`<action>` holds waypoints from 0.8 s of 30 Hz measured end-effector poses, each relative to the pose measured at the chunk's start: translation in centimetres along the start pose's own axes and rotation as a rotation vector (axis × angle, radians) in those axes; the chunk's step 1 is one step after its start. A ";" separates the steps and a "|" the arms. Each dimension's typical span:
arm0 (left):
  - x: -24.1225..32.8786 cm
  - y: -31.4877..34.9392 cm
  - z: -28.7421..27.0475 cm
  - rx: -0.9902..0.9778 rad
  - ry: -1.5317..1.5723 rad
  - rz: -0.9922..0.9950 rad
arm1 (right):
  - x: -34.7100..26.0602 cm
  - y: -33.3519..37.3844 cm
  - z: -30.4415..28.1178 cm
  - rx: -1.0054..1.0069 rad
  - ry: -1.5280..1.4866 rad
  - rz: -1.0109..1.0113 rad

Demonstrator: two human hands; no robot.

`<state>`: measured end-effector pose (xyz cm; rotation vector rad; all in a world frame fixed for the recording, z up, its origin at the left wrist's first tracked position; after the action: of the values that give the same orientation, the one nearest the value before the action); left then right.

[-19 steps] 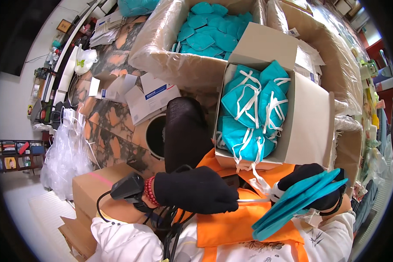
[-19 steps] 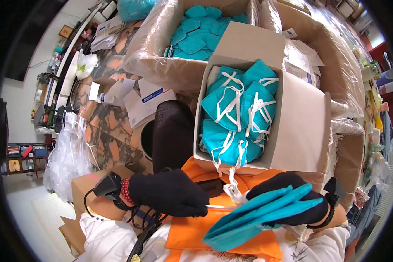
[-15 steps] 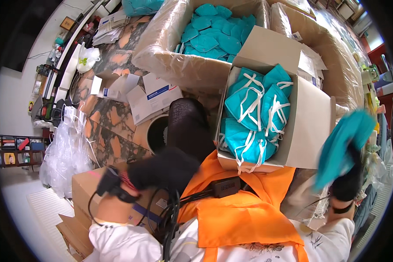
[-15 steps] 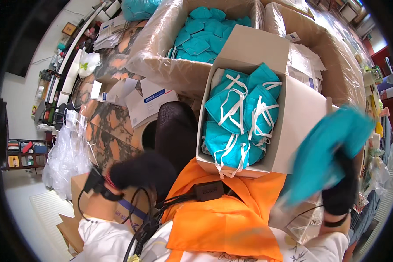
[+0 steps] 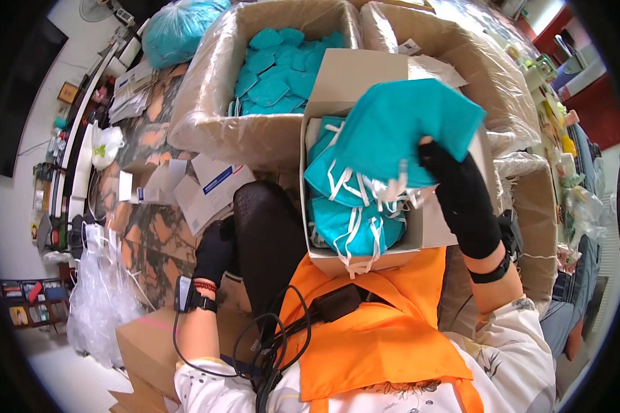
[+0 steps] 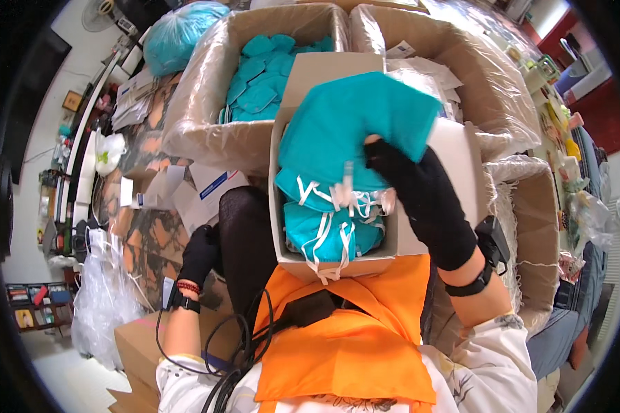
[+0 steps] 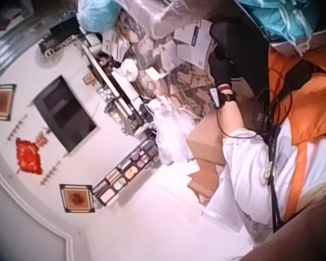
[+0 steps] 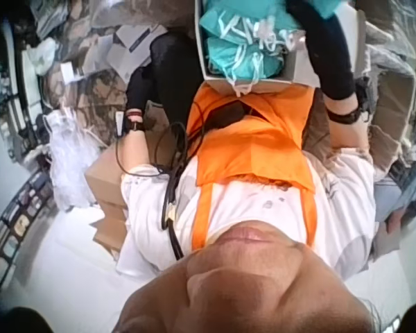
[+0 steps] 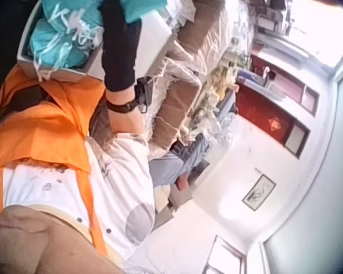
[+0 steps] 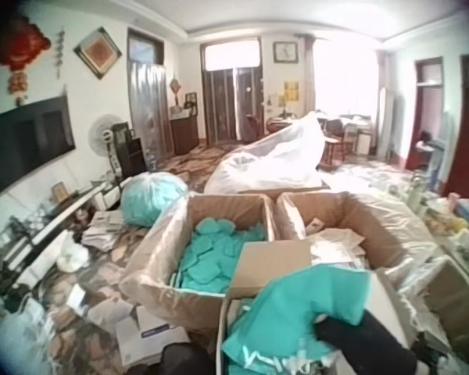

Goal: Sorting turquoise face masks and putting them into a cardboard box.

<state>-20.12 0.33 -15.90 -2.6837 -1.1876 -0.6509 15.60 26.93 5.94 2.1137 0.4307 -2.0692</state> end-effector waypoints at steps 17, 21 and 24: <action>28.1 2.5 -4.9 -0.424 1.254 -0.154 | -5.7 -2.7 0.9 0.179 0.336 -0.503; 27.4 2.6 -5.5 -0.202 1.223 -0.125 | -0.9 0.4 1.7 -0.088 0.047 0.021; 25.7 2.1 -4.7 -0.048 1.195 -0.031 | 0.9 1.9 2.8 -0.129 0.135 0.067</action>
<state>-4.84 14.89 -0.31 -1.6576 -0.8031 -1.8735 13.48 24.37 4.75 2.1676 0.4894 -1.8188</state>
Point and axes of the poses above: each hand's wrist, its own y-axis away from the middle knuckle, its own z-axis out of the palm, x = y × z, the point moved 9 cm from there along -y, towards the middle knuckle, and after that the axes turned 15 degrees about x, right-handed, at the moved point
